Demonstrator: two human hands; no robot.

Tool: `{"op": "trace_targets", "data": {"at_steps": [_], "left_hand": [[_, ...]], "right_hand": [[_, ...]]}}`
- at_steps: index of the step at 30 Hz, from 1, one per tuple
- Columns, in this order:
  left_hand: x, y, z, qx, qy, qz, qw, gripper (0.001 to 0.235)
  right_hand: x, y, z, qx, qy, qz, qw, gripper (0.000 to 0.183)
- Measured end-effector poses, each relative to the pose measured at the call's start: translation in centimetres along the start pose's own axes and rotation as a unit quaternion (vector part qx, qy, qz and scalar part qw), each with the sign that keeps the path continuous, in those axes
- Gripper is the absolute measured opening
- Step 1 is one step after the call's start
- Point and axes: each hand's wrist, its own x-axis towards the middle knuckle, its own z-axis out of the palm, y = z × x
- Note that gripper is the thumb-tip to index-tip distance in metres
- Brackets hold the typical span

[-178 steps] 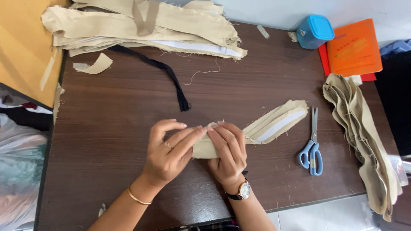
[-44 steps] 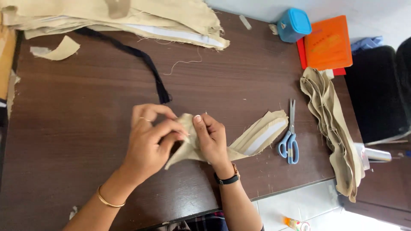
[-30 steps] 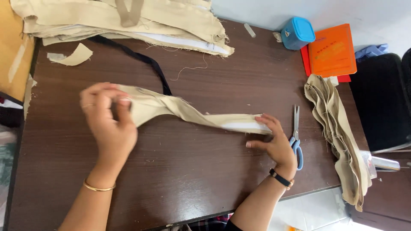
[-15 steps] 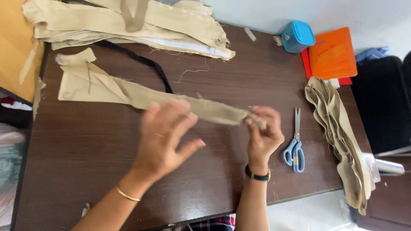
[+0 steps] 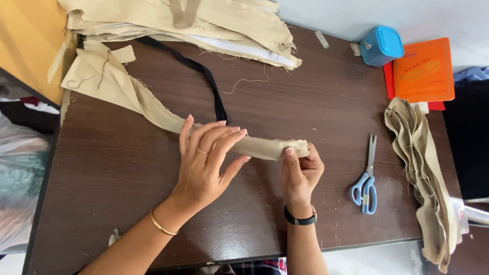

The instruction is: Trimming excess material from fabric components using scissors on a workbench.

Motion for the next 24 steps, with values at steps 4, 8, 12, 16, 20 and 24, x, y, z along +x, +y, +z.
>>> {"op": "trace_targets", "data": {"at_steps": [4,8,12,16,20,24], "left_hand": [[-0.6,-0.3,0.5,0.048,-0.027,0.039,0.998,0.052],[-1.3,-0.3,1.1,0.085,-0.035,0.064,0.994,0.056],[-1.5,-0.3,2.9,0.120,-0.014,0.101,0.988,0.052],[-0.1,0.6,3.7,0.141,-0.015,0.168,0.976,0.039],[1.2,1.7,3.7,0.085,-0.026,0.181,0.979,0.030],[0.1,1.1,4.4,0.038,-0.050,0.176,0.982,0.033]], "right_hand": [[0.0,0.3,-0.2,0.006,0.040,-0.011,0.999,0.013],[-0.5,1.6,-2.0,-0.025,0.049,-0.023,0.998,0.015],[-0.8,2.6,-2.6,-0.041,0.056,-0.039,0.997,0.016],[-0.7,2.1,-2.5,-0.055,0.062,-0.054,0.995,0.019],[-0.7,1.7,-2.6,-0.090,0.078,-0.042,0.992,0.016],[-0.2,0.3,-1.6,-0.105,0.081,-0.029,0.991,0.015]]}}
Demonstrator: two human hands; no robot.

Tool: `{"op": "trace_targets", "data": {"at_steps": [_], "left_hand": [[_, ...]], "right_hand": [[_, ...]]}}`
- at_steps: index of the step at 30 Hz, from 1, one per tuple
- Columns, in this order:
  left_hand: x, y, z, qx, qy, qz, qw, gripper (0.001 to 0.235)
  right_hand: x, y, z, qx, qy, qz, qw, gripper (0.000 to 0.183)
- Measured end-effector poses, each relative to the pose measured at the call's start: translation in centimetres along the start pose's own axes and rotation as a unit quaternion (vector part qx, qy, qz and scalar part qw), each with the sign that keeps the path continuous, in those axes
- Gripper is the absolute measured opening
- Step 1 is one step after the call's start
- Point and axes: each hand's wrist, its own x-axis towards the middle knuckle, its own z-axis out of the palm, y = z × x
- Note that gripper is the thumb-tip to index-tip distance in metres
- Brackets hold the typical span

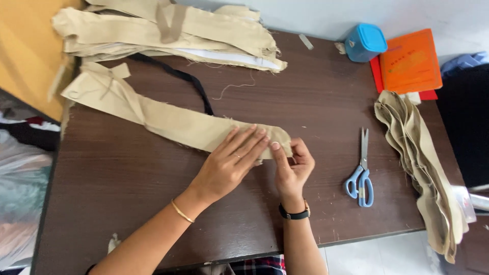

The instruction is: Trimming excess material from fabric components using scissors on a workbench.

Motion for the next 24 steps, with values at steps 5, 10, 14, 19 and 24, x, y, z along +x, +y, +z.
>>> {"op": "trace_targets", "data": {"at_steps": [5,10,14,19,24], "left_hand": [[-0.3,-0.5,-0.4,-0.144,-0.060,-0.085,0.984,0.042],[-0.6,-0.3,-1.4,-0.288,-0.101,-0.159,0.939,0.043],[-0.6,-0.1,-1.5,-0.309,-0.079,-0.179,0.931,0.046],[-0.8,-0.1,-1.3,-0.324,-0.045,-0.179,0.928,0.044],[-1.0,-0.8,-1.3,-0.240,-0.044,-0.137,0.960,0.043]], "right_hand": [[0.4,-1.1,1.0,0.083,-0.174,0.054,0.980,0.037],[0.3,-1.6,2.1,0.145,-0.206,0.072,0.965,0.056],[0.2,-1.6,2.6,0.155,-0.194,0.086,0.965,0.060],[-0.4,-0.5,2.0,0.124,-0.156,0.112,0.973,0.061],[-0.3,-0.8,1.7,0.091,-0.168,0.096,0.977,0.061]]}}
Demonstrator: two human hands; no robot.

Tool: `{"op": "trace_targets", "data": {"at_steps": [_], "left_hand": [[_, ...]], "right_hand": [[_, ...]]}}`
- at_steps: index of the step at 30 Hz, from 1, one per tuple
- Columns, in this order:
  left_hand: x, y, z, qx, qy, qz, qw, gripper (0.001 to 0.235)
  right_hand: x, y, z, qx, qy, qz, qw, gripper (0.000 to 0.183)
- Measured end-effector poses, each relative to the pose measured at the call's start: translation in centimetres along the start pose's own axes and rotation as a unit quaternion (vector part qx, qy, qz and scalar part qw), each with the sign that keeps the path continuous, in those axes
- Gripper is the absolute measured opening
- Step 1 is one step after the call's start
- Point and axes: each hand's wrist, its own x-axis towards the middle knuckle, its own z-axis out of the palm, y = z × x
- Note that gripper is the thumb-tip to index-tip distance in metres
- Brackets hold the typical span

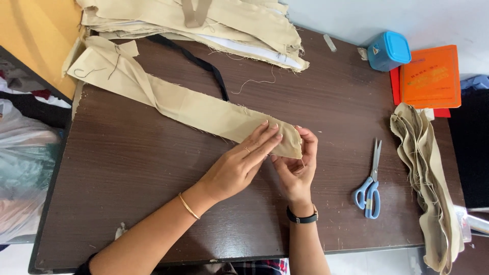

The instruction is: Trimming excess material from fabric components using scissors on a workbench.

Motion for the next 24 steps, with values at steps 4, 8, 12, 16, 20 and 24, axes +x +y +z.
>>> {"op": "trace_targets", "data": {"at_steps": [4,8,12,16,20,24], "left_hand": [[0.1,-0.8,-0.3,0.078,0.011,0.030,0.996,0.040],[0.2,-0.8,-0.6,0.099,-0.002,0.030,0.995,0.047],[-0.1,-1.2,-0.4,0.104,-0.003,0.022,0.994,0.048],[-0.1,-1.4,-0.1,0.147,0.027,0.049,0.988,0.043],[0.1,-0.7,-0.3,0.207,0.058,0.074,0.974,0.044],[0.1,-1.0,-0.2,0.178,0.065,0.076,0.979,0.044]], "right_hand": [[-0.3,0.3,0.1,-0.025,-0.013,-0.004,1.000,0.073],[-0.7,1.4,-0.8,-0.014,-0.001,-0.013,1.000,0.074],[-0.2,0.6,-0.1,-0.023,-0.006,-0.019,1.000,0.072],[-0.4,1.5,-1.1,-0.040,0.017,-0.037,0.998,0.068],[-0.1,-0.1,0.6,-0.052,0.045,-0.051,0.996,0.065],[-0.3,0.0,0.1,-0.091,0.044,-0.066,0.993,0.064]]}}
